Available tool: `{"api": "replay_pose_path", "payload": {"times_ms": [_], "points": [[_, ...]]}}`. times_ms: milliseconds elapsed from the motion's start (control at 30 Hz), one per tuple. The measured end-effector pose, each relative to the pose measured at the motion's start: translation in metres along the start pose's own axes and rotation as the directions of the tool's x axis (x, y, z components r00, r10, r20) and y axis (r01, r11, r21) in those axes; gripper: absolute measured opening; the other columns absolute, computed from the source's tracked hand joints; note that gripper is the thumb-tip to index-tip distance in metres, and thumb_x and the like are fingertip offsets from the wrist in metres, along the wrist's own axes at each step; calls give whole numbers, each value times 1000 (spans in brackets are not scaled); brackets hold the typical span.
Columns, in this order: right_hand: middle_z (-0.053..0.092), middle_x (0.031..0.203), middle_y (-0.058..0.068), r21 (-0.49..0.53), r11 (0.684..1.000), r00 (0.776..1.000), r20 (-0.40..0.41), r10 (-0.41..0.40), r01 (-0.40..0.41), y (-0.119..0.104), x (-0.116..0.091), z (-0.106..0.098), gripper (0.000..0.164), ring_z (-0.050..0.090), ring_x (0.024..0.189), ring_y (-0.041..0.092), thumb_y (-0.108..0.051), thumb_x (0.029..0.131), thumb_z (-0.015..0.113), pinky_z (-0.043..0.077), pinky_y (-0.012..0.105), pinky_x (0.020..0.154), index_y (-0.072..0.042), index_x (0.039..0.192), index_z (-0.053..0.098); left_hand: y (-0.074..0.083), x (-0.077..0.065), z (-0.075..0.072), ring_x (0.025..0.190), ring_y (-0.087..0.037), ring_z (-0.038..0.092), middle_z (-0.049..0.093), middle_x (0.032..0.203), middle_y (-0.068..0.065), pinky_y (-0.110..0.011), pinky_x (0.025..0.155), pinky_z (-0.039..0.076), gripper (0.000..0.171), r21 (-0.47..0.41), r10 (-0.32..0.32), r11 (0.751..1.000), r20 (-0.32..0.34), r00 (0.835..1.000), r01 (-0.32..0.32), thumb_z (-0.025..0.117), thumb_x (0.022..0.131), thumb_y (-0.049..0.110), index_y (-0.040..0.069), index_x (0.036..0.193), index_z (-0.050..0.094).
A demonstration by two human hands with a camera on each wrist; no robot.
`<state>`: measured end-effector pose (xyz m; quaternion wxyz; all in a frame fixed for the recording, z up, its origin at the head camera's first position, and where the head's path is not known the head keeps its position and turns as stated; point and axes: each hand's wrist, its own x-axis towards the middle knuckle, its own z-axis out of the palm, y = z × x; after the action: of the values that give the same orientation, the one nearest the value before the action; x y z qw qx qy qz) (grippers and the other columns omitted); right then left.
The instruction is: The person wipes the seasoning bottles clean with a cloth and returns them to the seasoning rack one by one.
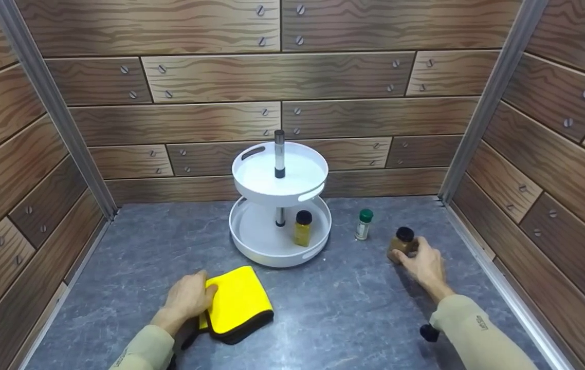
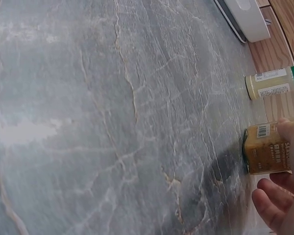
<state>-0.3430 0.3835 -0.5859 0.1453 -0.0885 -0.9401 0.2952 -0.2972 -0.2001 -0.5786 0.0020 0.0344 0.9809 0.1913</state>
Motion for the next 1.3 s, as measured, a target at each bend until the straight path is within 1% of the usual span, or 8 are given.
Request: {"api": "replay_pose_path", "payload": {"times_ms": [33,200,267,367,467,833,1100,1300], "points": [[78,130,28,7,1000,1000,-3,-3,3,1,0,0,51,78,118,47,-37,104,77,61,63,101,1,135,63,-10,6,9,75,-21,58,64,87,-6,-43,73,53,28,-39,23,999,-12,1000,-24,68,109,34,6,110,69],[77,132,30,17,1000,1000,-14,-11,11,3,-5,1,53,78,118,47,-36,106,76,61,63,101,3,139,61,-8,5,5,72,-20,55,58,81,-5,-35,67,46,24,-203,-2,979,-22,1000,-2,69,108,32,8,101,67],[76,132,31,11,1000,1000,-17,-11,11,3,-6,1,54,78,118,47,-36,106,76,61,63,101,3,140,61,4,-1,-5,71,-20,55,57,80,-5,-33,65,44,19,-230,-42,973,-14,999,38,71,106,26,8,100,66],[76,132,31,13,1000,1000,-24,-18,18,2,-7,0,56,78,118,48,-37,106,76,61,64,100,4,140,60,9,-2,-8,72,-18,55,59,83,-4,-31,64,44,21,-253,-51,966,-21,998,44,72,107,28,8,105,67],[77,130,31,21,999,999,-34,-30,31,1,-9,-1,55,78,115,47,-38,105,77,61,63,98,3,138,61,13,-1,-10,75,-17,57,63,87,-4,-30,67,47,21,-251,-53,967,-30,998,44,71,108,29,8,109,69],[80,123,26,15,990,986,-85,-140,142,-9,-18,-2,51,79,100,38,-41,105,78,61,54,87,0,133,64,28,-6,-19,76,-17,57,64,87,-1,-33,72,50,19,-156,55,985,-154,986,-80,76,108,31,14,110,68],[81,111,18,19,976,971,-113,-213,216,-19,-24,-2,46,74,86,26,-38,102,83,54,34,76,-4,129,68,41,-9,-28,71,-15,53,59,81,0,-31,65,44,22,-133,123,978,-270,955,-163,79,105,33,15,103,66],[80,103,13,42,962,958,-121,-261,268,-30,-31,4,44,71,83,22,-35,100,86,53,31,75,-5,128,70,48,-8,-32,72,-15,53,60,83,0,-31,67,46,23,-122,137,976,-299,944,-181,78,106,36,16,107,68]]}}
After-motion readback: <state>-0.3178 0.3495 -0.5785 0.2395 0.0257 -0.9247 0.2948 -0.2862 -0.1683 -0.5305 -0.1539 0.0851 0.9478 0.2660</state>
